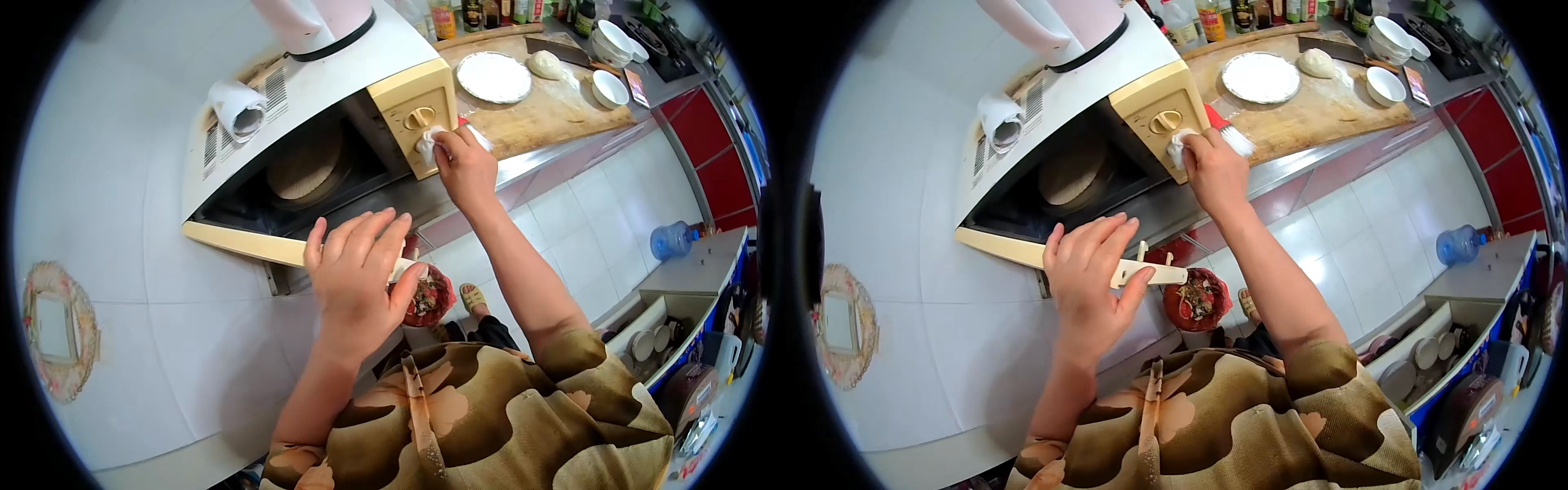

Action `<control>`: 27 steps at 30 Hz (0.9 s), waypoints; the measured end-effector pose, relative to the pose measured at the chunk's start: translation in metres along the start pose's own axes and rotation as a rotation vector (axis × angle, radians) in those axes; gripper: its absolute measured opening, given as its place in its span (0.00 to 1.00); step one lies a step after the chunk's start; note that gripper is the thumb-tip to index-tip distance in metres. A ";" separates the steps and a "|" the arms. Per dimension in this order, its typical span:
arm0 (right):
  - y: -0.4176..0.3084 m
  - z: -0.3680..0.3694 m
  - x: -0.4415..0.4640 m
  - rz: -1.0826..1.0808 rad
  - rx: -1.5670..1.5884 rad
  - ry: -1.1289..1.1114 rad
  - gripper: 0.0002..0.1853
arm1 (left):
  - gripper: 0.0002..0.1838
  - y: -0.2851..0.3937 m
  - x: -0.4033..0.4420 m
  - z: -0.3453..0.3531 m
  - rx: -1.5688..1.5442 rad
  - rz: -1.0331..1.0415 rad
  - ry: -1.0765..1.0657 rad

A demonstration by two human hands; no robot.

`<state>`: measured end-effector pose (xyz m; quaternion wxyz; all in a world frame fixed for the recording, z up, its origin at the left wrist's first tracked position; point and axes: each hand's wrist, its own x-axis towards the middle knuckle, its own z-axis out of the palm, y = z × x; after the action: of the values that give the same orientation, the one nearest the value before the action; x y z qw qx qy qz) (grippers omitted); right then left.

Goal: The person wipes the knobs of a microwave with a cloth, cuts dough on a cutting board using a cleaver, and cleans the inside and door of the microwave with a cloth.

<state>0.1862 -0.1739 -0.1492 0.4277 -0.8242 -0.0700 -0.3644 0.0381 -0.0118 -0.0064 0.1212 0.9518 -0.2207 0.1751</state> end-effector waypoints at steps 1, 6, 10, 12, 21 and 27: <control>0.004 0.005 0.002 -0.036 -0.089 -0.044 0.06 | 0.28 -0.001 -0.001 -0.001 0.009 -0.007 -0.002; -0.001 0.028 -0.012 -0.103 -0.204 -0.130 0.02 | 0.29 -0.002 -0.005 0.000 0.026 -0.020 0.008; -0.007 0.023 -0.020 -0.138 0.001 -0.206 0.02 | 0.28 -0.001 -0.005 -0.003 0.015 -0.028 0.000; -0.006 0.015 -0.019 -0.108 0.042 -0.156 0.03 | 0.27 -0.002 -0.008 -0.003 0.007 -0.037 -0.004; 0.005 0.024 -0.013 -0.140 -0.089 -0.213 0.02 | 0.26 0.000 -0.005 -0.002 0.020 -0.056 -0.024; 0.009 0.017 -0.043 0.098 0.148 -0.144 0.04 | 0.26 -0.001 -0.002 -0.004 0.007 -0.055 -0.017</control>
<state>0.1681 -0.1577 -0.1899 0.4986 -0.8168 -0.0871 -0.2766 0.0356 -0.0092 -0.0040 0.1209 0.9594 -0.1947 0.1641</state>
